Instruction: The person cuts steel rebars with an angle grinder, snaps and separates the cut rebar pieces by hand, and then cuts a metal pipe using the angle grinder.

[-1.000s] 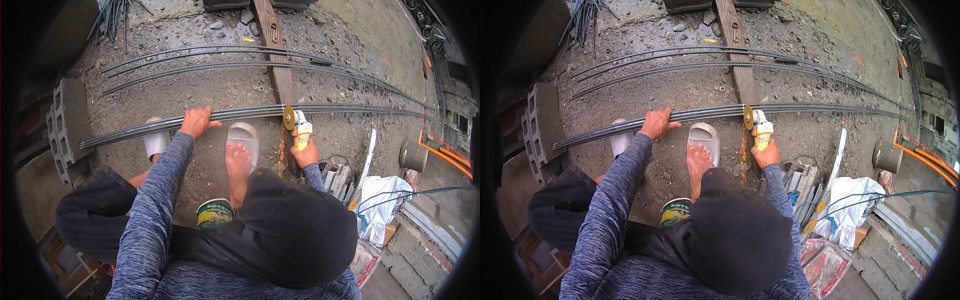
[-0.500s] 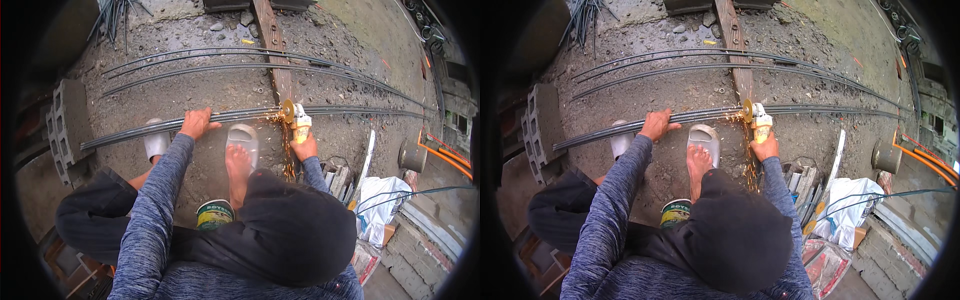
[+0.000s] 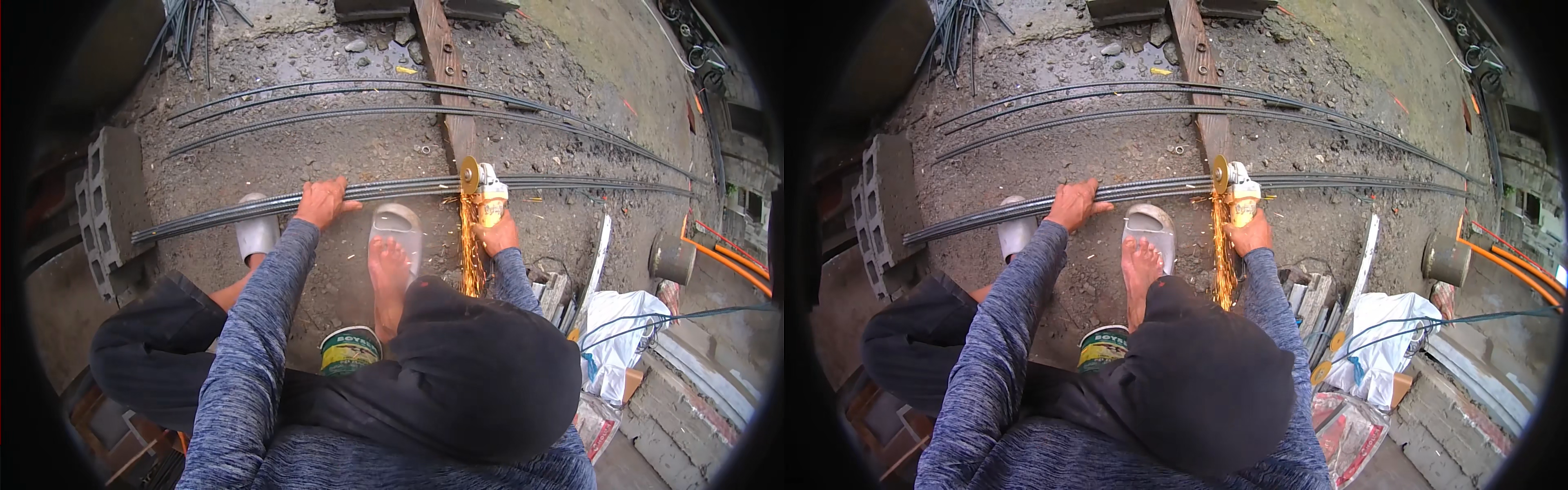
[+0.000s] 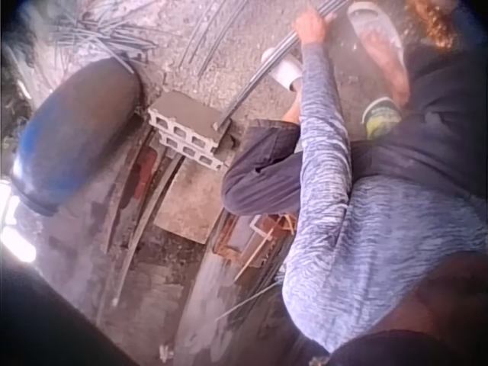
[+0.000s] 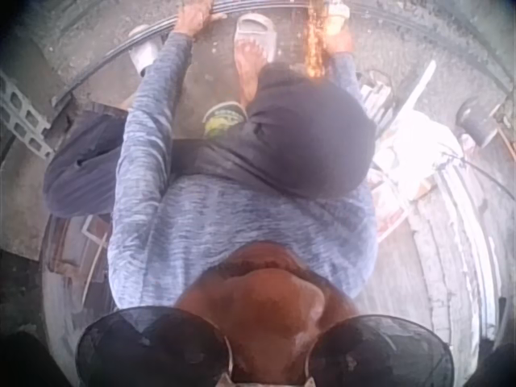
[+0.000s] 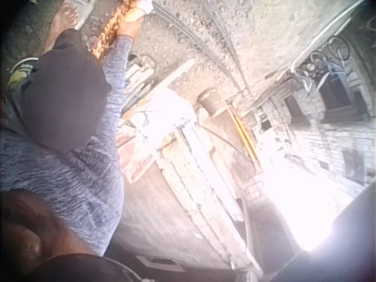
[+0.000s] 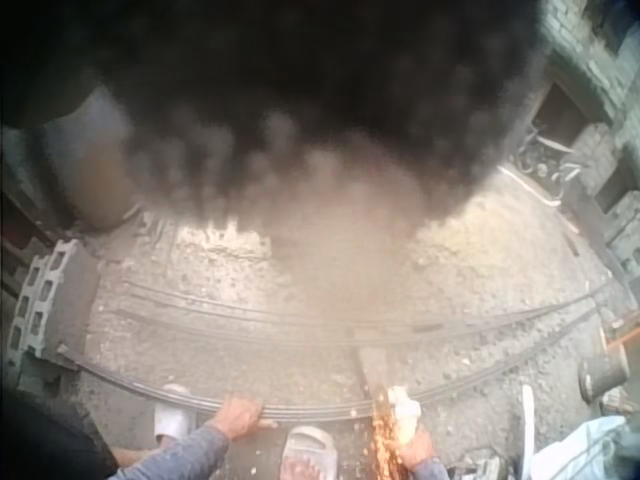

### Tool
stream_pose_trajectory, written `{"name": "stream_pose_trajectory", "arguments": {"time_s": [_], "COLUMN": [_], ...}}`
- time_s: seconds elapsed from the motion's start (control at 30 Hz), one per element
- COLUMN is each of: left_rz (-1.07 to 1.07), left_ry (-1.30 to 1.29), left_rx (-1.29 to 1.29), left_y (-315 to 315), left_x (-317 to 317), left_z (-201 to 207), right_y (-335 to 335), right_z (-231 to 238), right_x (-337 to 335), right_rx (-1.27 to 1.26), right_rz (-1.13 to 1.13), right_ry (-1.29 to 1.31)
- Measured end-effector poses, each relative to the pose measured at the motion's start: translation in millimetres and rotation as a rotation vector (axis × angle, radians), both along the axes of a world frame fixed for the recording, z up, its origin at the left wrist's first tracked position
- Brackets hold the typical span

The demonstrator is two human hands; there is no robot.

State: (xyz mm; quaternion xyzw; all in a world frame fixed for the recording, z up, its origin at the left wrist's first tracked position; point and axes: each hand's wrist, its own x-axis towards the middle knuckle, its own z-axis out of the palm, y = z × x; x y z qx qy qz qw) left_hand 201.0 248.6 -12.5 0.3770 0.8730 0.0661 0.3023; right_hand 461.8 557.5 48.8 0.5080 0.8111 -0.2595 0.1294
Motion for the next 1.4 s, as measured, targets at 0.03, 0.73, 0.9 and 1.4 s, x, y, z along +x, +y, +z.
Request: {"name": "stream_pose_trajectory", "arguments": {"time_s": [0.03,0.73,0.9,1.4], "left_rz": [0.005,-0.02,-0.027,-0.014], "left_ry": [0.005,0.001,0.06,0.073], "left_rx": [0.006,0.021,0.074,0.116], "left_y": [0.4,-0.9,-4.7,-3.5], "left_x": [0.4,-1.1,0.7,1.1], "left_z": [-0.8,-8.7,-12.3,-10.1], "right_y": [1.7,-9.1,-16.6,-6.8], "right_z": [-2.1,5.5,9.2,-3.9], "right_x": [2.7,30.6,39.9,16.6], "right_rx": [0.002,-0.021,0.002,-0.009], "right_rz": [-0.001,0.0,0.025,-0.031], "right_ry": [0.0,-0.014,-0.048,0.014]}}
